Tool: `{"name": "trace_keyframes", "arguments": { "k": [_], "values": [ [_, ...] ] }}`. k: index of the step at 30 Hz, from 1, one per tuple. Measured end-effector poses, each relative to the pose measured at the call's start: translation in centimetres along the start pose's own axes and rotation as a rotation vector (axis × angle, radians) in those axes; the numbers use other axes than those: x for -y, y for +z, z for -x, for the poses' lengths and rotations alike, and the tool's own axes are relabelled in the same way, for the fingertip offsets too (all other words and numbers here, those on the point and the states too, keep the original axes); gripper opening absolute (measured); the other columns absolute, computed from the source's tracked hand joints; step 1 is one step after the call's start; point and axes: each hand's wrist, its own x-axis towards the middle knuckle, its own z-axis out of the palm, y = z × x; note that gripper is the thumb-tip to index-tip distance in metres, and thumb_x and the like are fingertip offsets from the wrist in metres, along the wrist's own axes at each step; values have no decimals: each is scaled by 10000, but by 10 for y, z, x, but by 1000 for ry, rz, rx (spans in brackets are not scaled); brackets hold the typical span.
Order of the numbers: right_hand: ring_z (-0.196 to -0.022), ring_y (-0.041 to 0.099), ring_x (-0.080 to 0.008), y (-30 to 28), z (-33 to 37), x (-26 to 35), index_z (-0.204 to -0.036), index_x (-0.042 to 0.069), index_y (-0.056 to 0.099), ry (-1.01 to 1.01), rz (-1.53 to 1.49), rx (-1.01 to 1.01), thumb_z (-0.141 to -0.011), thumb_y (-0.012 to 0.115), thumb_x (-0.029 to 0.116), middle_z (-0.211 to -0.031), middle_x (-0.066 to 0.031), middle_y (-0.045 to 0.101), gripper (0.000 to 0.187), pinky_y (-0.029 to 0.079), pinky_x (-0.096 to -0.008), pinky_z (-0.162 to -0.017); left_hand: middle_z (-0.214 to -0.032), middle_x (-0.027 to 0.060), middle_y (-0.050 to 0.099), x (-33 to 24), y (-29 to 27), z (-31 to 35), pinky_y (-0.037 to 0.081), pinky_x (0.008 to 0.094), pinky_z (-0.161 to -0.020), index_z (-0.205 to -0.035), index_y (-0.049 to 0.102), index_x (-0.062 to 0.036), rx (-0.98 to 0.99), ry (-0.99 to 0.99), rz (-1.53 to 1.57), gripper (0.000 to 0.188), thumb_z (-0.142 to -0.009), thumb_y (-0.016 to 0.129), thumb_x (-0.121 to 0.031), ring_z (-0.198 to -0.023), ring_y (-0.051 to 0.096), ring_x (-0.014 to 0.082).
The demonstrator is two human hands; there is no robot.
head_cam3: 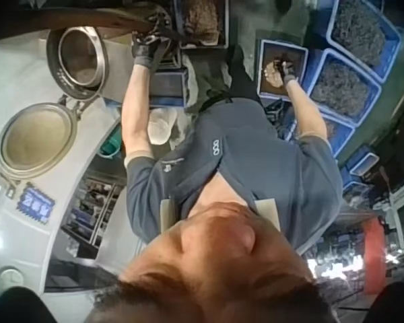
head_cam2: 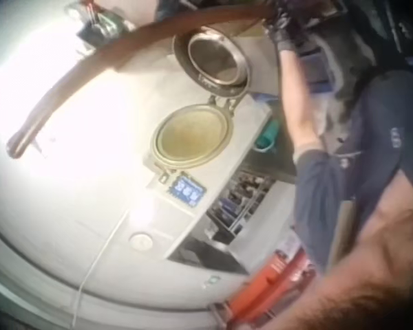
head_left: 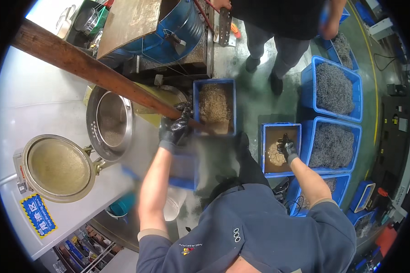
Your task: The worker processes metal parts using a finishing machine and sweeps the factory floor to maintain the workspace.
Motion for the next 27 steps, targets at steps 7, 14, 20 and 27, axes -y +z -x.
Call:
{"name": "trace_keyframes", "arguments": {
  "k": [7, 14, 20, 27],
  "values": [
    [-466, 579, -215, -13, -14, -19, -912, 27, 637, 36, -153, 52, -904, 446, 560, -618, -120, 623, 566, 419, -309, -388, -990, 138, 670, 72, 42, -17, 508, 364, -794, -1064, 637, -47, -229, 668, -776, 331, -814, 683, -259, -927, 647, 269],
    [-513, 601, -210, -20, -16, -41, -929, 3, 636, -21, -255, 114, -917, 460, 518, -671, -123, 633, 544, 467, -313, -442, -992, 102, 671, 117, 72, 19, 497, 349, -808, -1056, 630, -62, -181, 89, -118, 316, -813, 685, -257, -910, 654, 225],
    [-587, 587, -199, -15, -62, -84, -1029, 45, 580, -136, -118, 349, -915, 464, 347, -783, -92, 630, 343, 480, -330, -503, -1260, 51, 569, 127, 61, 48, 376, 319, -1021, -1238, 565, -91, 5, 129, 523, 414, -856, 628, -237, -1176, 519, 190],
    [-595, 565, -279, 5, -2, -86, -871, 124, 603, 117, -949, 470, -793, 489, 241, -699, -139, 578, 181, 433, -418, -479, -1249, 97, 572, 114, 46, 79, 397, 350, -1005, -1211, 567, -36, -62, 267, 137, 416, -838, 635, -206, -1151, 536, 241]
  ]
}}
